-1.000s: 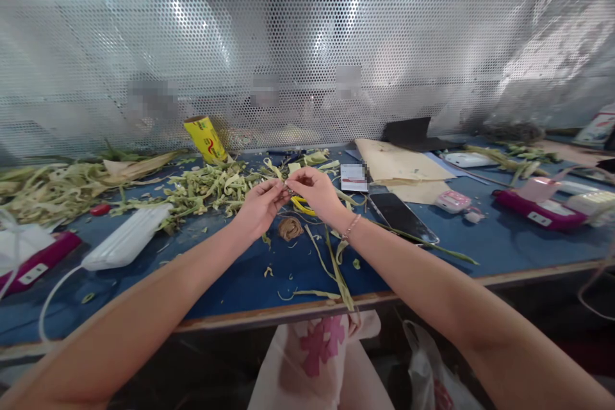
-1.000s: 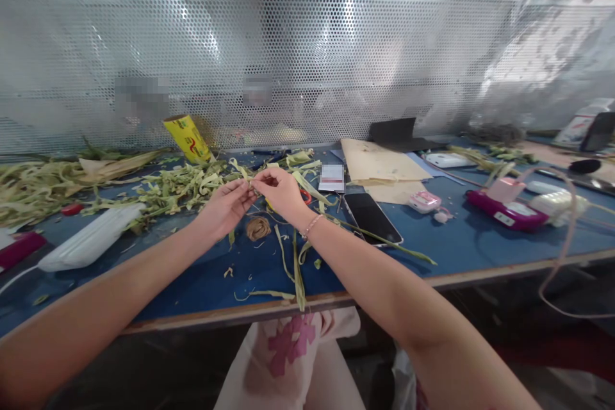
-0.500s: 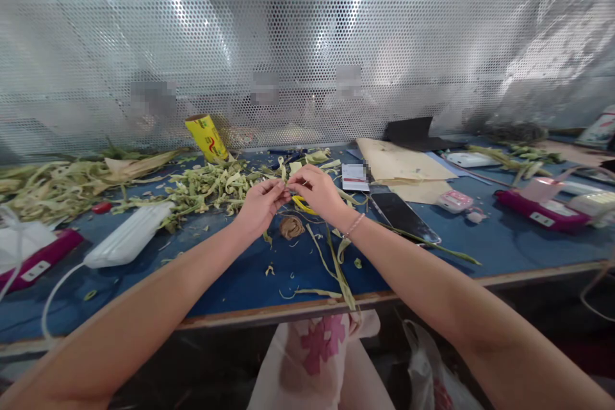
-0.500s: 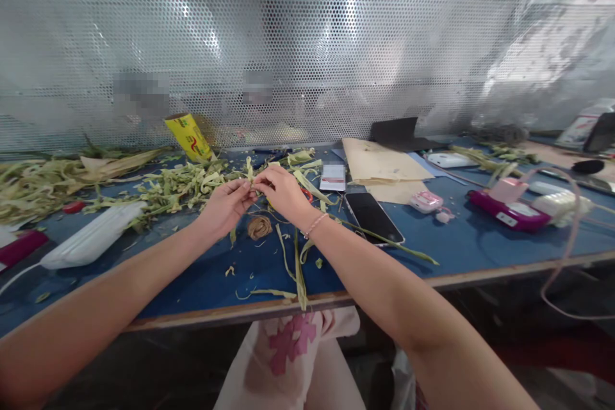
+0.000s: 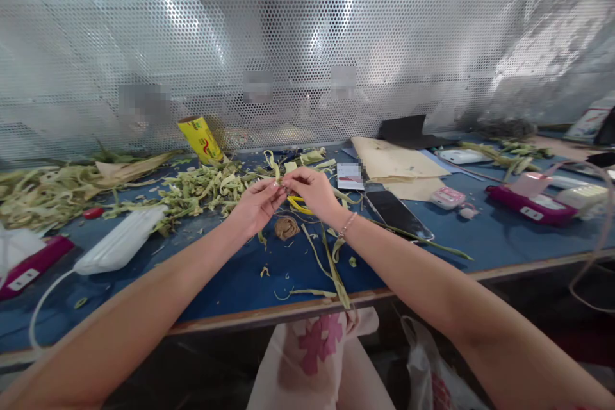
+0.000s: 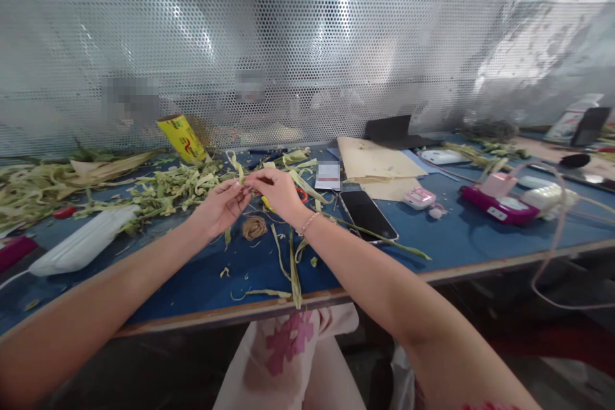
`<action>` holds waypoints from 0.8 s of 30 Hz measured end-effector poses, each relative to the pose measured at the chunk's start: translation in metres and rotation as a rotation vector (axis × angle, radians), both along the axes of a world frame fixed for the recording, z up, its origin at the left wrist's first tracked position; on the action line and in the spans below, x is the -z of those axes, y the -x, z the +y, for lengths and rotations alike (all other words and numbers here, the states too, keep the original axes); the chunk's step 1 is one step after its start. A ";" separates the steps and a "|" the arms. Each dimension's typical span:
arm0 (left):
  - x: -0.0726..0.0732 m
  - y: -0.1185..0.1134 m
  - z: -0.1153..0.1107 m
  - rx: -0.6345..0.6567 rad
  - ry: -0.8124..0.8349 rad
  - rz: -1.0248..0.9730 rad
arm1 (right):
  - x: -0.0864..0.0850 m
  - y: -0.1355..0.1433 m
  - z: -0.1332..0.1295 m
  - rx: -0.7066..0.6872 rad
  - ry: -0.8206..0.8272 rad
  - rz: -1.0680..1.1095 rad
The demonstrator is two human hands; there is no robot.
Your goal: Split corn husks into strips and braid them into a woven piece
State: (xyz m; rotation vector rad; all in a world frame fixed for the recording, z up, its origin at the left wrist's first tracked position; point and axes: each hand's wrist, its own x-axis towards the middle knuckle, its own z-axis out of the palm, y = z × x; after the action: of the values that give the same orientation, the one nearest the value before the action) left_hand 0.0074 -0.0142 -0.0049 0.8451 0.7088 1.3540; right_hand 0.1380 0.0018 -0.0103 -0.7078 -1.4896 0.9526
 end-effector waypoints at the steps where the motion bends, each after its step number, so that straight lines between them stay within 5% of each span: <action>1: 0.000 0.000 0.000 -0.005 -0.001 0.000 | 0.001 0.001 0.000 -0.005 0.025 0.022; 6: 0.000 -0.001 0.000 -0.028 -0.023 0.020 | 0.007 0.004 -0.001 0.008 0.023 0.049; 16: 0.001 0.001 0.004 -0.110 -0.021 0.019 | 0.020 -0.002 0.015 0.045 -0.357 -0.240; 24: 0.002 0.001 0.002 -0.143 -0.047 0.039 | 0.023 0.000 0.017 0.057 -0.452 -0.322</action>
State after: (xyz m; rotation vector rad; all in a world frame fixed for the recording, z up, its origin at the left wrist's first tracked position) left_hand 0.0063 -0.0125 -0.0069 0.8733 0.7830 1.4903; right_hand 0.1376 0.0184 -0.0336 -0.5826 -1.8750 0.4412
